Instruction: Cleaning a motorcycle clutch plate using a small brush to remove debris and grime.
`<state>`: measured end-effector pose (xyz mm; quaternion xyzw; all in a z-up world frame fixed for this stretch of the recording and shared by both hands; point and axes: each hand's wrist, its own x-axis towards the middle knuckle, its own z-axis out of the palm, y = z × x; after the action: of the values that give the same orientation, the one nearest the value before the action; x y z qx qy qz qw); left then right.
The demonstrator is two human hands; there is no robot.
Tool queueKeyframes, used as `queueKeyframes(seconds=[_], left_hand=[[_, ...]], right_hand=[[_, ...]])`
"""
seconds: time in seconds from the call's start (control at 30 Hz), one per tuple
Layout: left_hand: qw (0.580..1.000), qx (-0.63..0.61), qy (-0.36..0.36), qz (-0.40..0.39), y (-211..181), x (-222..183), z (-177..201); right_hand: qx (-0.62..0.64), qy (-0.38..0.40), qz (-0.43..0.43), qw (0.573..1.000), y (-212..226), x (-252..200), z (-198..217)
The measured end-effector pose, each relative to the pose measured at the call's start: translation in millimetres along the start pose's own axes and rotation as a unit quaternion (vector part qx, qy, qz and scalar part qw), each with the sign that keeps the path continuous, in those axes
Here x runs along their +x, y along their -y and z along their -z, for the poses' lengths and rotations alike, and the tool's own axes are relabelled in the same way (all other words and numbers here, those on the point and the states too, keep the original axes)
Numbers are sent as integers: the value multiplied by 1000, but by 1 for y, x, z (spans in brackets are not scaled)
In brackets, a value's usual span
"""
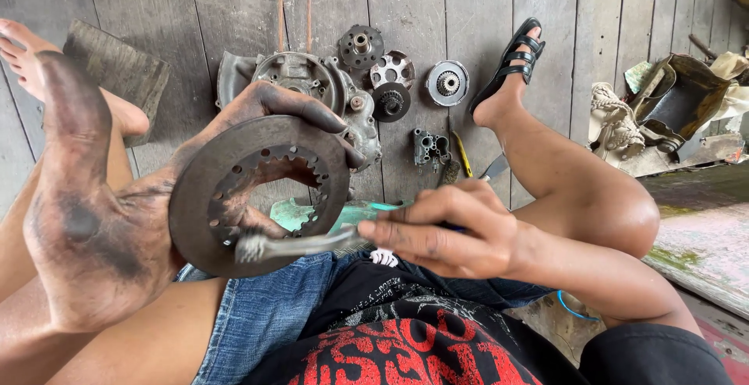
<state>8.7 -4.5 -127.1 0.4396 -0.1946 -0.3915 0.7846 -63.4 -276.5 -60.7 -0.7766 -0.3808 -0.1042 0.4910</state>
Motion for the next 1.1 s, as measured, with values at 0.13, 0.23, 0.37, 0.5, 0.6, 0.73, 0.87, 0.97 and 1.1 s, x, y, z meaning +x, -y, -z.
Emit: queueKeyframes(seconds=[0.13,0.23,0.37,0.5,0.6,0.73,0.87,0.97,1.1], left_hand=[[995,-81,-46,35,-85,-14,-61],[978,-169,-101,69,-107,-23,-77],[983,-136,-112,59,-100,-35,-73],[985,-112,-120,51,-88,-45,-66],[987,-86,-129,47,-83,-50,-63],[988,-91,-118,35,-83,-42,-63],[939,-321,-119,26,-85,-36,-66],[945,-289,-138,59,-93,-28,-68],[911,291,-265,-121,-36,-81,-38]], right_hand=[[-88,44,55,994,12,10,1],[-77,36,64,994,17,14,-2],[-83,36,71,993,14,13,-5],[-151,68,42,985,13,1,0],[-121,74,35,989,7,1,1],[-132,96,-5,987,-1,-3,-1],[-141,81,21,987,2,0,3],[-55,42,40,997,-7,-2,4],[-61,32,-11,998,-6,6,4]])
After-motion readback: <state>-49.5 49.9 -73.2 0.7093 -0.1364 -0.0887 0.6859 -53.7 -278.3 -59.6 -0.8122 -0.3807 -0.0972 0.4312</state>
